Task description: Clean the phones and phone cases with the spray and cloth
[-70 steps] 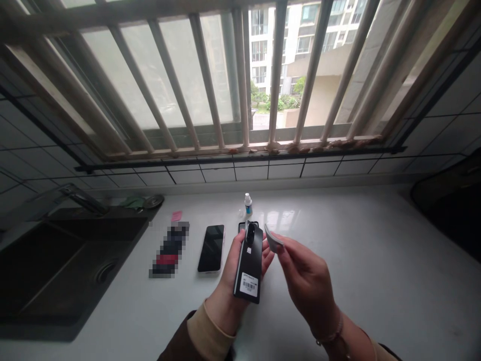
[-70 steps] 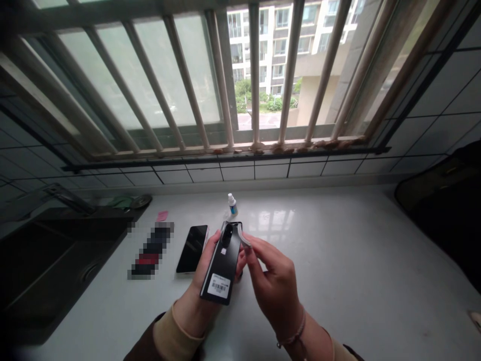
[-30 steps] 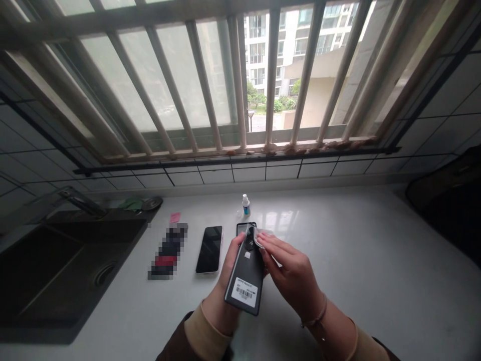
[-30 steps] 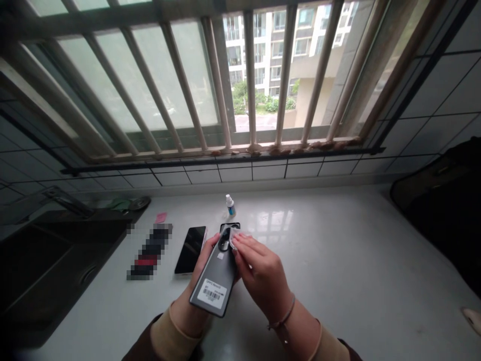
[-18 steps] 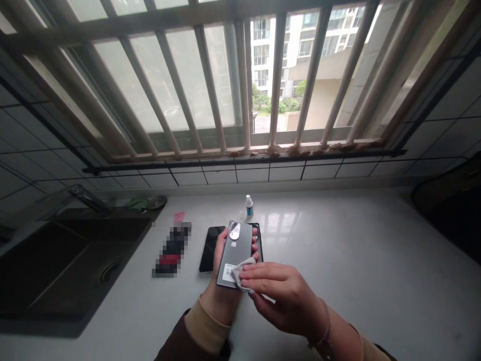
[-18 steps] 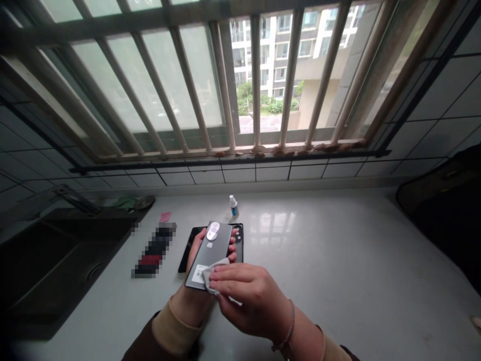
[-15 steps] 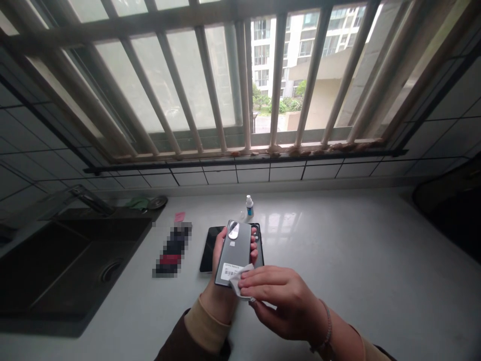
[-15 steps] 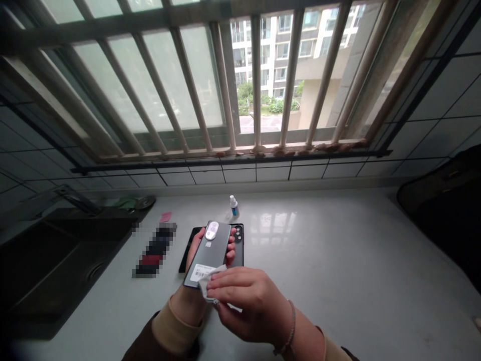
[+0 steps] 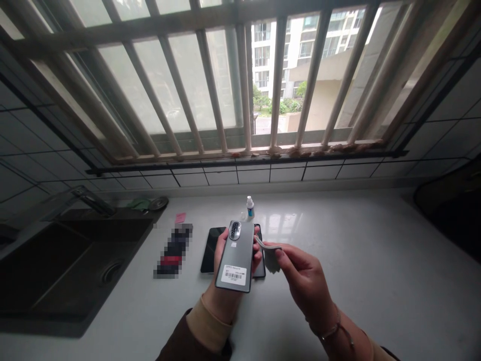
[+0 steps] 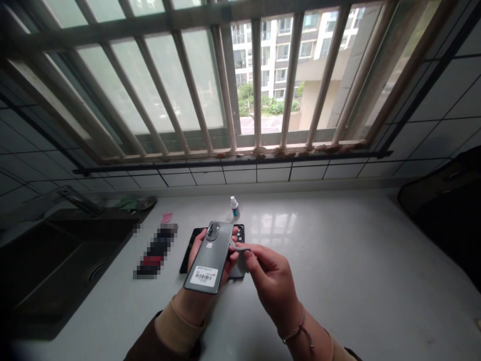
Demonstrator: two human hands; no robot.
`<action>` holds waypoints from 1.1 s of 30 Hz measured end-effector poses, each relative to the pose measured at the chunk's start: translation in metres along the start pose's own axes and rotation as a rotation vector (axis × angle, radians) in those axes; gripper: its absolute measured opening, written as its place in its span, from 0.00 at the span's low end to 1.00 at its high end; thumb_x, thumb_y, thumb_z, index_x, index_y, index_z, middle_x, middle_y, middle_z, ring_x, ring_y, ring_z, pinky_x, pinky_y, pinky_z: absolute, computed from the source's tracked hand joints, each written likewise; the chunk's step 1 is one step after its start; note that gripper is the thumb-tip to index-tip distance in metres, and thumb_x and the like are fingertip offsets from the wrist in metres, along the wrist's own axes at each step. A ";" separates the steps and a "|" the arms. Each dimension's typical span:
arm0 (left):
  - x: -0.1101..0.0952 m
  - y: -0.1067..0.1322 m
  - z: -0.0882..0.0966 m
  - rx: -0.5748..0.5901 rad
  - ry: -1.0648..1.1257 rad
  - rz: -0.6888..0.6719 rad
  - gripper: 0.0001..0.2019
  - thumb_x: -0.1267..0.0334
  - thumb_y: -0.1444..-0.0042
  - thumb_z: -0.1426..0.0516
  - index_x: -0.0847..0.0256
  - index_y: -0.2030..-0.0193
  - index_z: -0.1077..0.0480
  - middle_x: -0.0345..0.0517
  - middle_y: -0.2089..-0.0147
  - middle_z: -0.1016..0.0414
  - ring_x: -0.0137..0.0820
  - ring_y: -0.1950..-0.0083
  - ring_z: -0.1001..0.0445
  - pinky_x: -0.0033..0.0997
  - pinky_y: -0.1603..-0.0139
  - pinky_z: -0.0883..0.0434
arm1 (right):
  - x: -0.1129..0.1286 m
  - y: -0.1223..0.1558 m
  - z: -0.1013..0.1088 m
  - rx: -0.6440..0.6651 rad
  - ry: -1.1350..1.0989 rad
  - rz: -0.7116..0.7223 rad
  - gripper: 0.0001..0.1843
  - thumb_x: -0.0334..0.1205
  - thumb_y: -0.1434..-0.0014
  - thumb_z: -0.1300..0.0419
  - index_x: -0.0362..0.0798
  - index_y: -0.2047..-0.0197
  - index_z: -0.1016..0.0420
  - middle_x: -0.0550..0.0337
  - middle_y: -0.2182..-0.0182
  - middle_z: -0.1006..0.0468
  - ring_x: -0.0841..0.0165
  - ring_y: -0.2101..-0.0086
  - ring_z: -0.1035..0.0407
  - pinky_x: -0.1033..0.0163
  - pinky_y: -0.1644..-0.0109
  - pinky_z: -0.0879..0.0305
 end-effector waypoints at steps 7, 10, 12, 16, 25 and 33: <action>-0.002 -0.002 0.007 0.005 -0.036 -0.101 0.25 0.50 0.34 0.44 0.68 0.40 0.25 0.55 0.62 0.19 0.39 0.65 0.19 0.40 0.61 0.18 | 0.006 0.003 -0.024 0.181 0.067 0.115 0.13 0.39 0.28 0.37 0.55 0.46 0.12 0.53 0.49 0.12 0.57 0.48 0.17 0.49 0.39 0.21; -0.008 -0.004 0.007 -0.005 -0.003 -0.147 0.23 0.52 0.34 0.44 0.68 0.41 0.24 0.54 0.62 0.21 0.38 0.65 0.20 0.38 0.63 0.19 | 0.015 0.008 -0.033 0.295 -0.014 0.172 0.12 0.38 0.28 0.37 0.53 0.48 0.12 0.52 0.53 0.11 0.59 0.52 0.16 0.52 0.43 0.20; -0.015 -0.003 0.008 -0.037 0.026 -0.175 0.22 0.54 0.34 0.44 0.69 0.42 0.24 0.55 0.61 0.21 0.37 0.65 0.21 0.37 0.63 0.19 | 0.020 0.010 -0.039 0.390 -0.055 0.180 0.11 0.39 0.28 0.37 0.52 0.49 0.12 0.52 0.55 0.10 0.60 0.54 0.16 0.54 0.46 0.19; -0.024 0.000 0.011 -0.040 0.041 -0.211 0.21 0.56 0.34 0.44 0.69 0.42 0.24 0.58 0.58 0.20 0.37 0.62 0.21 0.37 0.59 0.19 | 0.020 0.015 -0.051 0.631 -0.125 0.074 0.14 0.45 0.28 0.36 0.48 0.50 0.11 0.50 0.57 0.10 0.61 0.57 0.15 0.58 0.50 0.19; -0.024 -0.006 0.014 -0.017 0.021 -0.174 0.26 0.51 0.34 0.43 0.72 0.39 0.25 0.59 0.58 0.20 0.38 0.63 0.22 0.38 0.62 0.20 | -0.040 -0.017 0.011 0.008 -0.323 -0.400 0.23 0.57 0.36 0.30 0.43 0.55 0.13 0.51 0.61 0.12 0.64 0.64 0.20 0.61 0.58 0.22; -0.022 -0.006 0.018 -0.030 -0.012 -0.177 0.26 0.51 0.34 0.43 0.70 0.39 0.26 0.60 0.55 0.21 0.38 0.62 0.22 0.38 0.62 0.20 | -0.103 -0.053 0.074 -0.487 -0.298 -0.536 0.21 0.50 0.49 0.23 0.44 0.58 0.17 0.54 0.64 0.14 0.66 0.67 0.21 0.66 0.66 0.23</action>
Point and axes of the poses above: each hand's wrist, its own y-axis away from the middle knuckle, its own z-axis out of the back of the hand, x = y × z, the point moved 7 cm from there along -y, towards the middle knuckle
